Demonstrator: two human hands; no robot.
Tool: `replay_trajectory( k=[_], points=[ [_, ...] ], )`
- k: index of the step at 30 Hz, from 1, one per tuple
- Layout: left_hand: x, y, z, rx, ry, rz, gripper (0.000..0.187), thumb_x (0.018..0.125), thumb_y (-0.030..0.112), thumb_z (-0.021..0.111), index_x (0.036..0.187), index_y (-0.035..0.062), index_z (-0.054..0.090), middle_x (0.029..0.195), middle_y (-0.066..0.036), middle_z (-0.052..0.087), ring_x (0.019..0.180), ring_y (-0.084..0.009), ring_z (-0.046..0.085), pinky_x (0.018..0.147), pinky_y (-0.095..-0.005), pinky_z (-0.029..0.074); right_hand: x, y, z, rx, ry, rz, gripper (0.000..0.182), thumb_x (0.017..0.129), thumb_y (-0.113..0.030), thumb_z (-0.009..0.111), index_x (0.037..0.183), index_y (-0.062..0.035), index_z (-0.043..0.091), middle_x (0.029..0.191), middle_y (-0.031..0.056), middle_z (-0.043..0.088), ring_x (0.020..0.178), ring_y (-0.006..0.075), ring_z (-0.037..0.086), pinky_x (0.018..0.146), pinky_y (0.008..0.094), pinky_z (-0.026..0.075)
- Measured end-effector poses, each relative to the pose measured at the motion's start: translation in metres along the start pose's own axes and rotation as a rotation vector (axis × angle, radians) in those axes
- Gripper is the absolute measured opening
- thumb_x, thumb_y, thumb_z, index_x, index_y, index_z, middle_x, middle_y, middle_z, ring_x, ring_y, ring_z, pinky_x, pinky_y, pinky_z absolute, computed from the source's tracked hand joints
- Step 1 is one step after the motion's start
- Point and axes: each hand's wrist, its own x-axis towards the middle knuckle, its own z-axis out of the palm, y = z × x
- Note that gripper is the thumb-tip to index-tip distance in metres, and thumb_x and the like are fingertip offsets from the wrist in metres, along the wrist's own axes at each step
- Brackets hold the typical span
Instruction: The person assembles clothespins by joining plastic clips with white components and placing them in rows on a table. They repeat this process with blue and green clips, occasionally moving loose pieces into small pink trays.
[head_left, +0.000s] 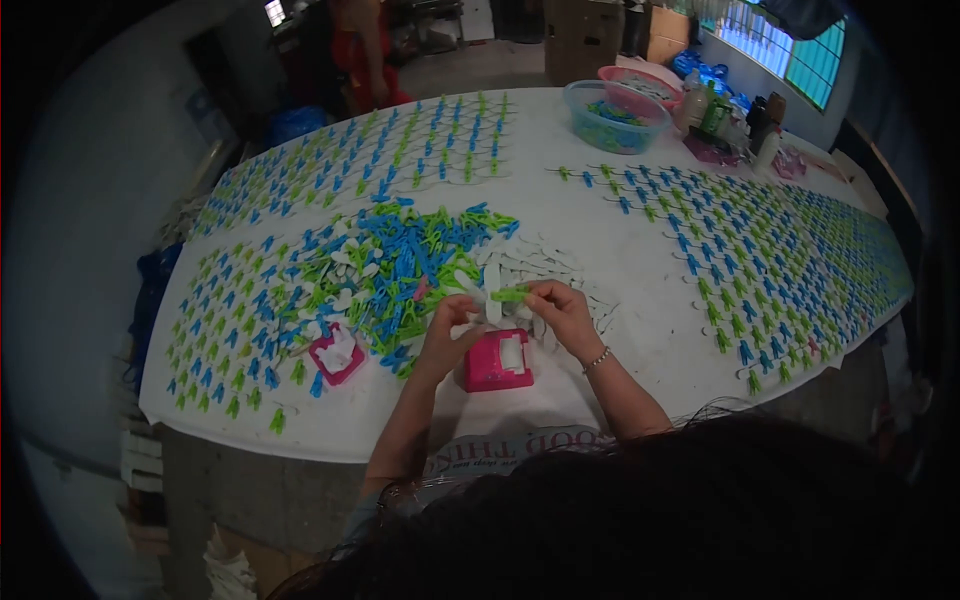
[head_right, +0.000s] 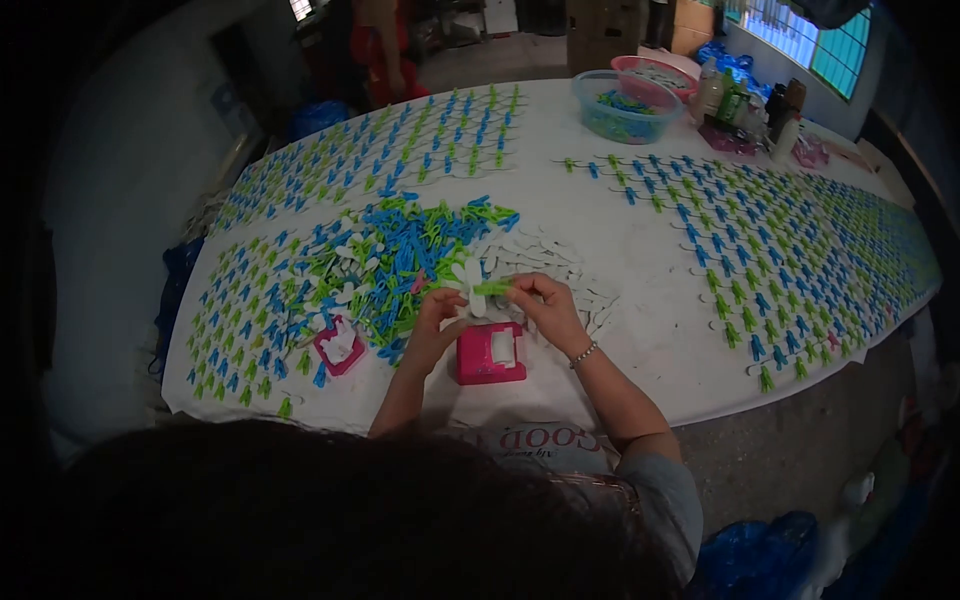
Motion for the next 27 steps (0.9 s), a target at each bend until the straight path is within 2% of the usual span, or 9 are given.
replay_trajectory(
  k=[2,4,6,7,9,12,20,25,27],
  points=[
    [0.003,-0.013,-0.005,0.027,0.029,-0.021,0.034,0.08,0.001,0.065,0.108,0.0067,0.047,0.094,0.001,0.052,0.083,-0.0084,0.048,0.078,-0.0236,0.04,0.03,-0.001,-0.019,0.04,0.162,0.06,0.013,0.084,-0.015,0.068,0.085,-0.0033,0.064,0.091,0.0023,0.062,0.081,0.0079,0.054,0.075,0.0241,0.045],
    [0.005,-0.055,-0.014,-0.021,0.32,-0.118,0.033,0.081,0.008,0.066,0.11,0.0054,0.051,0.089,0.0,0.054,0.073,-0.0076,0.046,0.067,-0.0234,0.041,0.062,0.005,-0.043,0.097,0.311,0.118,0.014,0.084,-0.018,0.068,0.082,-0.0044,0.065,0.088,0.0016,0.061,0.077,0.0076,0.053,0.073,0.0238,0.045],
    [0.002,-0.087,-0.019,0.049,0.379,-0.079,0.027,0.083,0.01,0.065,0.106,0.0048,0.053,0.087,0.0,0.054,0.07,-0.0076,0.045,0.064,-0.0232,0.04,0.091,0.027,-0.07,0.253,0.577,0.298,0.015,0.085,-0.021,0.066,0.084,-0.0068,0.065,0.078,0.0003,0.057,0.068,0.0082,0.05,0.065,0.0234,0.045],
    [0.001,-0.094,-0.02,0.116,0.462,-0.051,0.022,0.085,0.013,0.064,0.103,0.0042,0.055,0.085,-0.001,0.054,0.068,-0.0076,0.044,0.062,-0.0231,0.04,0.103,0.04,-0.083,0.26,0.59,0.285,0.015,0.085,-0.021,0.066,0.084,-0.0068,0.065,0.078,0.0003,0.057,0.068,0.0082,0.05,0.065,0.0234,0.045],
    [0.0,-0.095,-0.017,0.195,0.455,-0.038,0.019,0.086,0.014,0.063,0.1,0.0038,0.056,0.083,-0.001,0.053,0.066,-0.0079,0.043,0.06,-0.0231,0.039,0.124,0.066,-0.104,0.457,0.732,0.483,0.013,0.087,-0.02,0.064,0.084,-0.0073,0.064,0.07,0.0001,0.054,0.058,0.01,0.047,0.054,0.0253,0.046],
    [0.0,-0.101,-0.015,0.279,0.47,-0.024,0.017,0.087,0.016,0.063,0.096,0.0031,0.057,0.08,0.0,0.052,0.064,-0.0083,0.041,0.059,-0.0232,0.037,0.152,0.089,-0.121,0.551,0.867,0.569,0.015,0.088,-0.017,0.062,0.079,-0.0047,0.06,0.065,0.002,0.053,0.053,0.0125,0.047,0.049,0.0285,0.047],
    [0.0,-0.104,-0.013,0.24,0.498,-0.048,0.015,0.087,0.016,0.062,0.094,0.0029,0.058,0.078,0.001,0.05,0.063,-0.0073,0.039,0.057,-0.0229,0.036,0.212,0.109,-0.148,0.713,1.065,0.571,0.019,0.088,-0.012,0.061,0.072,-0.0021,0.057,0.063,0.0053,0.053,0.051,0.0152,0.048,0.045,0.0285,0.047],
    [0.0,-0.095,-0.008,0.351,0.547,-0.091,0.014,0.087,0.015,0.062,0.093,0.0034,0.058,0.075,0.002,0.048,0.062,-0.0065,0.039,0.056,-0.0225,0.035,0.232,0.115,-0.161,0.704,1.119,0.581,0.02,0.088,-0.011,0.059,0.071,0.0003,0.056,0.062,0.0072,0.053,0.048,0.0165,0.047,0.043,0.0283,0.046],
    [0.0,-0.092,-0.007,0.341,0.543,-0.097,0.013,0.087,0.015,0.062,0.093,0.0035,0.058,0.075,0.002,0.048,0.062,-0.0065,0.039,0.056,-0.0225,0.035,0.234,0.116,-0.163,0.64,1.103,0.606,0.025,0.091,-0.017,0.057,0.074,0.0009,0.056,0.063,0.0085,0.055,0.049,0.0167,0.049,0.043,0.0295,0.046]
  ],
)
